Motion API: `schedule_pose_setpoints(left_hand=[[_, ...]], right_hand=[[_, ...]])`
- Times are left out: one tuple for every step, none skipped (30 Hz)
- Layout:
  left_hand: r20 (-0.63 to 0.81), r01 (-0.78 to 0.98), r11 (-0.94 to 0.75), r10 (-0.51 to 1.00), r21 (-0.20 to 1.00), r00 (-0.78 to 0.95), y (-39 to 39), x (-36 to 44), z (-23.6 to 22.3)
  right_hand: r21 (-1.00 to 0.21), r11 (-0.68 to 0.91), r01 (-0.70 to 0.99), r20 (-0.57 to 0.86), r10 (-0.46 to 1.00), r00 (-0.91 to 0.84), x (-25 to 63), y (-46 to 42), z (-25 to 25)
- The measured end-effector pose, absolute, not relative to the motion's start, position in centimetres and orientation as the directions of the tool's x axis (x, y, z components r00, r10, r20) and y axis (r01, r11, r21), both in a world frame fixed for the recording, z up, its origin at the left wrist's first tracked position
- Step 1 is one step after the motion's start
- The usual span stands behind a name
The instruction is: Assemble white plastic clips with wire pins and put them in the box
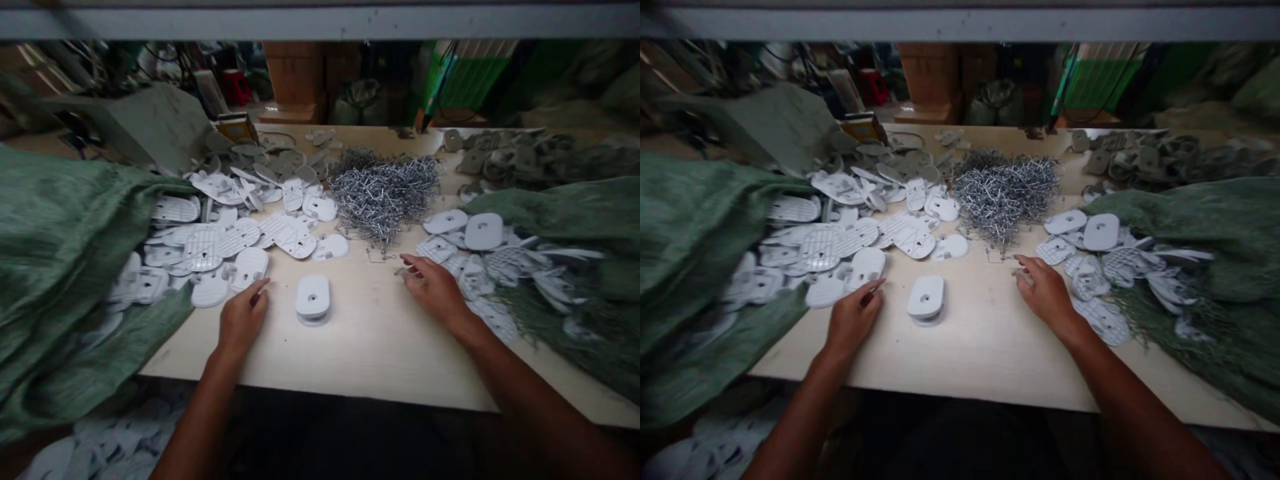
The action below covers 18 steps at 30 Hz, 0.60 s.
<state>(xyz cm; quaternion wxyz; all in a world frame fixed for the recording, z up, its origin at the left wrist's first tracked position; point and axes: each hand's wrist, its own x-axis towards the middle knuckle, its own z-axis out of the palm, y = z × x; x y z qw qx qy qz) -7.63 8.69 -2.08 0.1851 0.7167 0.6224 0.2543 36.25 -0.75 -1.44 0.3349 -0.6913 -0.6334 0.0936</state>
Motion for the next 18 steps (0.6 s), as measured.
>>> schedule_pose_setpoints(left_hand=[[0.144, 0.779, -0.153, 0.986, 0.608, 0.082, 8.4, -7.3, -1.9], [0.148, 0.758, -0.145, 0.987, 0.636, 0.065, 8.0, -6.8, -1.7], [0.145, 0.735, -0.136, 0.988, 0.664, 0.052, 7.7, -6.4, -1.5], [0.137, 0.708, -0.129, 0.989, 0.694, 0.046, 7.3, -6.0, -1.3], [0.12, 0.681, -0.122, 0.992, 0.722, 0.05, 6.9, -5.6, -1.1], [0.098, 0.654, -0.113, 0.993, 0.748, 0.058, 6.5, -5.3, -0.9], [0.075, 0.63, -0.101, 0.995, 0.77, 0.067, 6.1, -5.1, -0.7], [0.05, 0.608, -0.082, 0.996, 0.79, 0.069, 5.6, -5.0, -0.6], [0.023, 0.586, -0.057, 0.998, 0.808, 0.065, 5.1, -5.0, -0.5], [-0.004, 0.567, -0.028, 0.998, 0.823, 0.055, 4.5, -5.1, -0.4], [-0.029, 0.547, 0.001, 0.999, 0.837, 0.043, 3.9, -5.2, -0.3], [-0.051, 0.527, 0.028, 0.998, 0.85, 0.028, 3.3, -5.3, -0.2], [-0.069, 0.507, 0.052, 0.997, 0.861, 0.016, 2.6, -5.3, -0.1], [-0.083, 0.489, 0.069, 0.997, 0.87, 0.007, 1.9, -5.3, 0.1], [-0.094, 0.474, 0.081, 0.996, 0.877, 0.004, 1.2, -5.1, 0.4], [-0.106, 0.458, 0.09, 0.994, 0.884, 0.008, 0.6, -4.8, 0.7], [-0.117, 0.438, 0.094, 0.993, 0.894, 0.027, -0.1, -4.3, 1.0], [-0.129, 0.412, 0.092, 0.99, 0.906, 0.061, -0.7, -3.8, 1.3]], right_hand=[[-0.587, -0.01, 0.81, 0.272, 0.939, 0.209, 36.7, -0.5, -1.7], [-0.603, -0.04, 0.797, 0.247, 0.94, 0.234, 37.0, -0.2, -2.0], [-0.624, -0.064, 0.779, 0.223, 0.941, 0.256, 37.1, 0.1, -2.4], [-0.645, -0.081, 0.76, 0.201, 0.941, 0.271, 37.0, 0.5, -2.8], [-0.662, -0.089, 0.744, 0.187, 0.942, 0.279, 36.9, 0.8, -3.2], [-0.675, -0.091, 0.732, 0.18, 0.942, 0.283, 36.7, 1.0, -3.5], [-0.688, -0.088, 0.72, 0.179, 0.941, 0.287, 36.5, 1.2, -3.7], [-0.71, -0.084, 0.7, 0.178, 0.939, 0.294, 36.3, 1.3, -3.9], [-0.744, -0.079, 0.664, 0.171, 0.937, 0.304, 36.1, 1.2, -3.9], [-0.785, -0.074, 0.615, 0.16, 0.935, 0.316, 35.9, 1.0, -3.7], [-0.827, -0.068, 0.559, 0.144, 0.934, 0.327, 35.6, 0.7, -3.3], [-0.862, -0.067, 0.502, 0.116, 0.938, 0.326, 35.4, 0.3, -2.8], [-0.891, -0.074, 0.447, 0.074, 0.949, 0.306, 35.1, -0.2, -2.1], [-0.916, -0.092, 0.39, 0.019, 0.962, 0.273, 34.7, -0.6, -1.4], [-0.939, -0.123, 0.32, -0.048, 0.971, 0.235, 34.2, -1.1, -0.6], [-0.96, -0.171, 0.223, -0.129, 0.973, 0.194, 33.7, -1.6, 0.1], [-0.966, -0.235, 0.104, -0.22, 0.965, 0.141, 33.0, -2.0, 0.7], [-0.951, -0.308, -0.026, -0.309, 0.948, 0.072, 32.3, -2.4, 1.3]])
